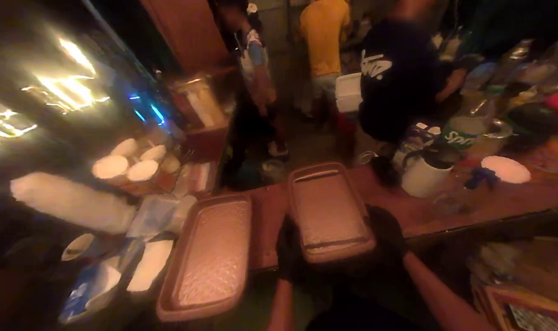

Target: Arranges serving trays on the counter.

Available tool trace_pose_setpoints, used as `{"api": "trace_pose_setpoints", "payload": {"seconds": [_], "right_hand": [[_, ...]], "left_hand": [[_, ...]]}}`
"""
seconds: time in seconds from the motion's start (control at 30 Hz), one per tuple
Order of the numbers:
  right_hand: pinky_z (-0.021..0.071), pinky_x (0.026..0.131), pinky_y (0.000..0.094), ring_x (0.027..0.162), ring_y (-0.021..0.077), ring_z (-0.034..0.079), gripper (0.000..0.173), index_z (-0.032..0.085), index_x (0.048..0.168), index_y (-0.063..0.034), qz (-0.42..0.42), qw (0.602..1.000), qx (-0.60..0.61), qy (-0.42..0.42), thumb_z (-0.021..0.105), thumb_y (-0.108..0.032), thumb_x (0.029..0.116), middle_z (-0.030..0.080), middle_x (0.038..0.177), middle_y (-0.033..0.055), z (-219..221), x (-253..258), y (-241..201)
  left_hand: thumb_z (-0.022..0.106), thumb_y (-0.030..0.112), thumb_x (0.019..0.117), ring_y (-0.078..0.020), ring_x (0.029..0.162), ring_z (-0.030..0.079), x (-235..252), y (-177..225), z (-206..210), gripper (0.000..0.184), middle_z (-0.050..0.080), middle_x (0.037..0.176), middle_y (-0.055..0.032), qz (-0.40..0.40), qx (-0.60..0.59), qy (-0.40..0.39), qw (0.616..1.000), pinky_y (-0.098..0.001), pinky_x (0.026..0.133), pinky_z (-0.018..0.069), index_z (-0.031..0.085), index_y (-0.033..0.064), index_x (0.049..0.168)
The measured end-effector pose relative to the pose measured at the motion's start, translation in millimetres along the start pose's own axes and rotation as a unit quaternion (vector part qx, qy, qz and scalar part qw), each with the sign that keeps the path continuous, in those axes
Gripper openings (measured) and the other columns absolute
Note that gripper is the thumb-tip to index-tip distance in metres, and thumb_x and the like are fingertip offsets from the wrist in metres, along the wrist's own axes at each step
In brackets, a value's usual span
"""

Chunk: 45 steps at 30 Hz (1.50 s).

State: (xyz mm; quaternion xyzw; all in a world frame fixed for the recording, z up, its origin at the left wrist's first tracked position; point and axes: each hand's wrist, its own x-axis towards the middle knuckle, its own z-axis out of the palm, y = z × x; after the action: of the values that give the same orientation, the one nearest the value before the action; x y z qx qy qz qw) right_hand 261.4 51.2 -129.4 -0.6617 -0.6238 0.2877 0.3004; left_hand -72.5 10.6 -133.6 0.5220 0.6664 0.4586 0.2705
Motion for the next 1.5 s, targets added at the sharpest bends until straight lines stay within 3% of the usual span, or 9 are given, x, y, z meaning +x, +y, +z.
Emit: {"api": "trace_pose_setpoints", "payload": {"seconds": [0.2,0.47,0.93,1.07,1.2,1.3,1.37,1.43,1.5], "right_hand": [[0.0478,0.110,0.0468,0.128,0.0240,0.060,0.052,0.063,0.141,-0.0213,0.030,0.999,-0.008,0.006,0.065,-0.047,0.0958,0.065,0.138,0.0080,4,3,-2],[0.0523,0.105,0.0440,0.120,0.0183,0.064,0.047,0.068,0.135,-0.0231,0.048,0.998,0.017,0.021,0.068,-0.046,0.0935,0.069,0.128,0.0039,9,6,-3],[0.0539,0.096,0.0525,0.105,0.0259,0.068,0.050,0.064,0.139,-0.0229,0.083,0.995,0.036,-0.038,0.071,-0.042,0.0938,0.072,0.116,0.0094,7,16,-10],[0.0558,0.089,0.0528,0.095,0.0258,0.070,0.051,0.065,0.139,-0.0227,0.062,0.997,0.023,-0.048,0.071,-0.043,0.0932,0.074,0.106,0.0095,6,17,-8],[0.0548,0.092,0.0545,0.097,0.0268,0.070,0.051,0.063,0.140,-0.0209,0.048,0.998,0.009,-0.050,0.068,-0.044,0.0950,0.075,0.106,0.0095,5,19,-6],[0.0544,0.092,0.0573,0.097,0.0288,0.070,0.050,0.065,0.139,-0.0220,0.046,0.998,-0.008,-0.040,0.068,-0.045,0.0945,0.075,0.105,0.0095,6,18,-6],[0.0539,0.092,0.0574,0.099,0.0306,0.070,0.050,0.065,0.140,-0.0222,0.042,0.998,-0.009,-0.042,0.068,-0.044,0.0946,0.075,0.107,0.0111,5,18,-5],[0.0545,0.091,0.0580,0.099,0.0319,0.070,0.050,0.065,0.139,-0.0210,0.030,0.999,-0.005,-0.040,0.068,-0.044,0.0947,0.075,0.106,0.0122,4,18,-1],[0.0539,0.092,0.0588,0.100,0.0326,0.070,0.049,0.066,0.138,-0.0214,0.019,0.999,-0.006,-0.035,0.066,-0.045,0.0950,0.075,0.106,0.0117,5,18,2]], "left_hand": [[0.062,0.030,0.1014,-0.0223,0.126,0.062,24,21,-4,0.057,0.060,0.145,-0.0109,-0.046,0.012,-0.050,0.998,-0.0460,0.106,0.0506,0.047,0.0143,0.154],[0.072,0.043,0.0894,-0.0154,0.122,0.064,29,-26,7,0.073,0.063,0.141,-0.0029,-0.022,0.025,-0.043,0.999,-0.0443,0.103,0.0540,0.048,0.0223,0.154],[0.072,0.029,0.0914,-0.0167,0.116,0.065,29,-16,0,0.068,0.064,0.138,-0.0060,-0.037,0.020,-0.043,0.998,-0.0415,0.100,0.0543,0.048,0.0190,0.154],[0.069,0.030,0.0932,-0.0178,0.119,0.064,26,-14,0,0.065,0.063,0.140,-0.0059,-0.039,0.025,-0.032,0.998,-0.0427,0.101,0.0533,0.048,0.0207,0.154],[0.066,0.034,0.0953,-0.0177,0.113,0.067,27,-17,6,0.061,0.066,0.135,-0.0080,-0.010,0.034,-0.010,0.999,-0.0418,0.098,0.0556,0.051,0.0189,0.152],[0.061,0.025,0.1021,-0.0221,0.118,0.066,16,46,-16,0.052,0.065,0.136,-0.0142,-0.088,0.084,-0.024,0.992,-0.0401,0.101,0.0539,0.051,0.0086,0.150],[0.047,0.025,0.1098,-0.0219,0.139,0.050,21,107,-43,0.053,0.051,0.153,-0.0090,-0.243,0.154,-0.128,0.949,-0.0431,0.118,0.0373,0.034,0.0152,0.160],[0.051,0.042,0.1025,-0.0224,0.117,0.066,22,18,-19,0.049,0.070,0.127,-0.0077,-0.032,0.257,0.056,0.964,-0.0465,0.102,0.0525,0.060,0.0166,0.144],[0.047,0.052,0.1005,-0.0220,0.126,0.061,28,-25,-18,0.056,0.066,0.136,-0.0043,0.009,0.312,0.064,0.948,-0.0474,0.107,0.0489,0.055,0.0241,0.148]]}}
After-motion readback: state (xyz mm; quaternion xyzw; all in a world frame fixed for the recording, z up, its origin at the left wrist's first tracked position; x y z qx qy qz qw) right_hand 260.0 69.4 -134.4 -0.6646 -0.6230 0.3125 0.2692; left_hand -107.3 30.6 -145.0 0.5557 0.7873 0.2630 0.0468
